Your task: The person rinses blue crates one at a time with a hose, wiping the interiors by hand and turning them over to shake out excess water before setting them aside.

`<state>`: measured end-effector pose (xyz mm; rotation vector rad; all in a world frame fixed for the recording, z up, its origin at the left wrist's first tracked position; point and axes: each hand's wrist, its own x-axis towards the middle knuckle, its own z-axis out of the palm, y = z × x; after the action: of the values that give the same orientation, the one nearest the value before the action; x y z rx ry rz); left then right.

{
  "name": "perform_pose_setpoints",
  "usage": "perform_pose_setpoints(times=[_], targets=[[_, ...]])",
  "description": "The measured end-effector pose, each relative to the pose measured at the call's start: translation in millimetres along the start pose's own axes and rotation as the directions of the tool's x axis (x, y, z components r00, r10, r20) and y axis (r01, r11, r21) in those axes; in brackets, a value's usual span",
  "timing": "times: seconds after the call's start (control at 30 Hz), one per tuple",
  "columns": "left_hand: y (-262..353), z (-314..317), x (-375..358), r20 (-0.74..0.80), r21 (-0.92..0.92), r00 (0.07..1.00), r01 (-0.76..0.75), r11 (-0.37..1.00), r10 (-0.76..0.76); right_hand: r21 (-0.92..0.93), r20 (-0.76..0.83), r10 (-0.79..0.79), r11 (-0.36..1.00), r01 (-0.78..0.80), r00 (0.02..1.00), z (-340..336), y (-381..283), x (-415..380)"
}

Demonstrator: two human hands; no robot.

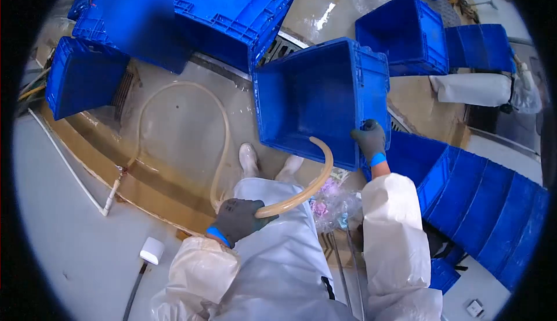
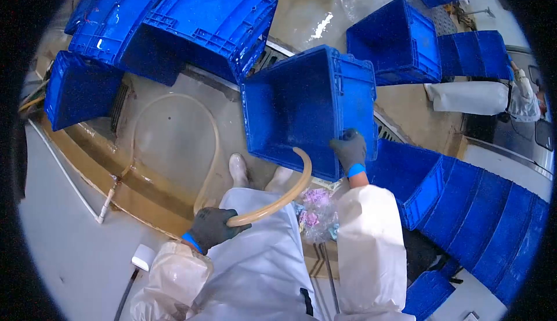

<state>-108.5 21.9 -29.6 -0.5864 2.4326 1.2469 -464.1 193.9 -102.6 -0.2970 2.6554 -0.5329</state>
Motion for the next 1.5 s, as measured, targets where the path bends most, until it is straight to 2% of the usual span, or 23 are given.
perform_pose_setpoints(times=[0.07,0.17,0.27,0.3,0.4,0.43,0.57,0.63,0.67,0.7,0.73,0.77,0.83,0.87,0.9,1.0,1.03,1.2,1.27,1.3,1.4,1.43,1.5], targets=[[-10,21,9,0.010,0.007,1.000,0.004,1.000,-0.004,0.066,0.023,0.049,0.997,-0.051,0.999,0,17,-4],[-21,48,24,-0.018,0.033,1.000,-0.025,0.999,0.025,0.386,0.017,0.060,0.921,-0.062,0.998,4,64,-1],[-18,65,31,0.016,0.034,0.999,-0.051,0.998,0.050,0.266,-0.040,0.116,0.959,-0.101,0.992,-1,114,11],[-15,68,34,0.034,0.021,0.998,-0.060,0.998,0.059,0.323,-0.080,0.143,0.940,-0.110,0.986,2,133,14],[-3,77,42,0.083,-0.013,0.993,-0.081,0.997,0.082,0.462,0.035,0.268,0.850,-0.254,0.963,-1,183,15],[1,79,46,0.090,-0.018,0.992,-0.086,0.996,0.087,0.487,0.062,0.374,0.798,-0.355,0.925,-5,182,7],[7,82,44,0.090,-0.057,0.993,-0.067,0.996,0.072,0.692,0.151,0.430,0.597,-0.405,0.890,14,245,-8],[2,74,29,0.156,-0.052,0.987,-0.021,0.998,0.029,0.620,0.088,0.373,0.705,-0.344,0.924,43,313,-9],[-2,69,19,0.185,-0.049,0.983,0.001,0.999,0.008,0.623,0.080,0.399,0.696,-0.359,0.913,49,321,-8],[-8,64,6,0.165,-0.022,0.986,-0.029,0.999,0.032,0.625,0.072,0.426,0.686,-0.373,0.902,55,327,-7],[-14,59,-8,0.146,0.005,0.988,-0.059,0.998,0.058,0.666,0.090,0.510,0.608,-0.433,0.855,52,310,-8],[-13,48,-18,0.257,0.079,0.966,-0.028,0.996,0.007,0.701,0.112,0.589,0.524,-0.484,0.800,51,300,-9],[-21,38,-42,0.221,0.113,0.975,-0.057,0.992,0.031,0.743,0.221,0.601,0.406,-0.532,0.768,49,304,-2],[-25,36,-54,0.199,0.129,0.979,-0.074,0.989,0.047,0.759,0.272,0.600,0.348,-0.551,0.753,44,308,3],[-26,33,-61,0.193,0.108,0.979,-0.087,0.990,0.065,0.751,0.289,0.565,0.366,-0.549,0.772,44,315,8],[-15,26,-70,0.139,0.124,0.987,-0.098,0.987,0.080,0.687,0.477,0.526,0.276,-0.672,0.704,32,321,19],[-11,22,-68,0.122,0.066,0.990,-0.086,0.994,0.077,0.680,0.492,0.529,0.263,-0.685,0.692,30,320,20],[-10,40,-81,0.151,0.044,0.987,-0.057,0.997,0.050,0.649,0.543,0.515,0.244,-0.721,0.663,22,280,13],[-12,53,-72,0.188,0.056,0.981,-0.059,0.997,0.048,0.688,0.585,0.472,0.141,-0.712,0.659,27,282,8],[-13,60,-63,0.128,0.040,0.989,-0.075,0.996,0.069,0.705,0.603,0.451,0.087,-0.704,0.658,29,285,7],[-28,75,-40,0.264,0.125,0.964,-0.023,0.992,-0.011,0.691,0.560,0.469,0.189,-0.697,0.683,48,315,18],[-36,75,-34,0.205,0.080,0.979,-0.001,0.997,-0.016,0.711,0.597,0.442,0.095,-0.697,0.670,44,307,18],[-48,73,-31,0.077,0.065,0.995,0.062,0.996,-0.067,0.788,0.395,0.520,0.231,-0.570,0.757,40,270,14]])
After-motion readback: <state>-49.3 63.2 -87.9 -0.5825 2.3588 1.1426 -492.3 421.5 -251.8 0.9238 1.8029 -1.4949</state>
